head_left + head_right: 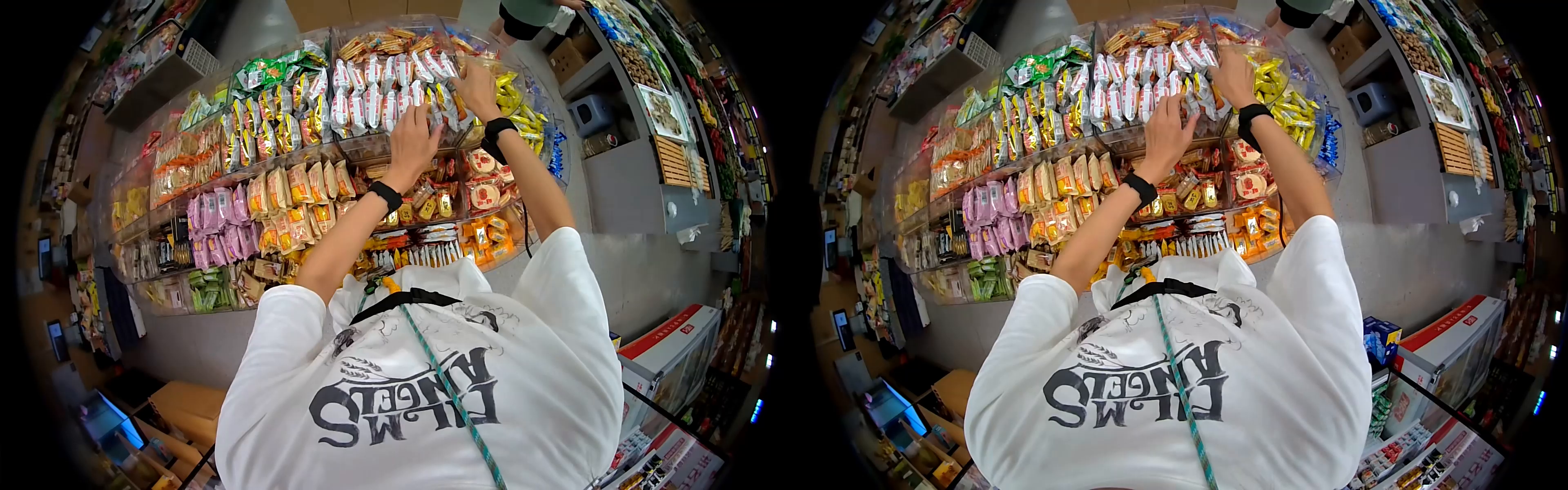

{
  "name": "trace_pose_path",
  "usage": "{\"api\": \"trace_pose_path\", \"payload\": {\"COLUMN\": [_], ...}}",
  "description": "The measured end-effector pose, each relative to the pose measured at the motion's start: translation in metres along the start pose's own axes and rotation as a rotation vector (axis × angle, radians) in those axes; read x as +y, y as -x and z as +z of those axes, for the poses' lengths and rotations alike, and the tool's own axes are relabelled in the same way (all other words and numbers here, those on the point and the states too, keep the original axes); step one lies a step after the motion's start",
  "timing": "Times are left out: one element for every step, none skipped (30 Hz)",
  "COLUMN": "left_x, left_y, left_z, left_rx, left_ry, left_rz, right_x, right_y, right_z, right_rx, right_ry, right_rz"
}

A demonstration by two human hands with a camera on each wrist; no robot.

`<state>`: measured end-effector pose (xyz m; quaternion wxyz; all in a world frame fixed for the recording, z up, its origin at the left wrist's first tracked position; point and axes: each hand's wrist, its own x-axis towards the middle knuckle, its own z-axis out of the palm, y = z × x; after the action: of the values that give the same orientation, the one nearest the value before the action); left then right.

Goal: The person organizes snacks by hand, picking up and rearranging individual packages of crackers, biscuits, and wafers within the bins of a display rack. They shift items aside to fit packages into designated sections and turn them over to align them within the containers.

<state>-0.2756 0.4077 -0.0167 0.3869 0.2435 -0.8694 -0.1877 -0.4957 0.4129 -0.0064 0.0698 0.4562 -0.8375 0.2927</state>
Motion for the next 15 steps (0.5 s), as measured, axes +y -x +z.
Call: {"api": "trace_pose_path", "payload": {"left_x": [0.001,0.003,0.002,-0.001,-0.006,-0.009,-0.009,-0.009,-0.009,-0.009,-0.009,-0.009,-0.008,-0.008,-0.007], "left_y": [0.001,0.0,0.0,0.0,0.0,-0.001,-0.003,-0.006,-0.009,-0.011,-0.013,-0.014,-0.012,-0.009,-0.006], "left_z": [0.004,0.009,0.013,0.018,0.023,0.027,0.027,0.026,0.026,0.027,0.029,0.031,0.03,0.029,0.025], "left_rx": [-0.004,0.007,0.017,0.014,-0.014,-0.041,-0.043,-0.01,0.025,0.02,0.018,0.024,0.03,-0.062,-0.059], "left_ry": [0.002,0.011,0.019,0.021,-0.079,-0.179,-0.176,-0.254,-0.332,-0.375,-0.374,-0.401,-0.432,-0.461,-0.467], "left_rz": [0.001,0.022,0.046,0.049,0.116,0.185,0.192,0.271,0.349,0.363,0.364,0.39,0.414,0.368,0.358], "right_x": [0.003,0.004,0.002,-0.001,-0.004,-0.003,0.002,0.006,0.005,0.003,0.001,0.008,0.011,0.014,0.016], "right_y": [-0.004,-0.008,-0.009,-0.011,-0.012,-0.014,-0.016,-0.021,-0.023,-0.023,-0.023,-0.026,-0.024,-0.025,-0.028], "right_z": [0.004,0.008,0.01,0.012,0.013,0.019,0.029,0.039,0.039,0.039,0.039,0.041,0.038,0.034,0.027], "right_rx": [-0.001,-0.024,-0.047,-0.064,-0.061,-0.044,-0.025,-0.05,-0.046,-0.04,-0.036,-0.063,-0.069,-0.122,-0.176], "right_ry": [0.001,0.055,0.108,0.107,0.108,0.152,0.195,0.223,0.225,0.258,0.289,0.255,0.251,0.192,0.135], "right_rz": [0.004,-0.05,-0.104,-0.1,-0.096,-0.145,-0.192,-0.213,-0.208,-0.209,-0.213,-0.202,-0.206,-0.14,-0.076]}}
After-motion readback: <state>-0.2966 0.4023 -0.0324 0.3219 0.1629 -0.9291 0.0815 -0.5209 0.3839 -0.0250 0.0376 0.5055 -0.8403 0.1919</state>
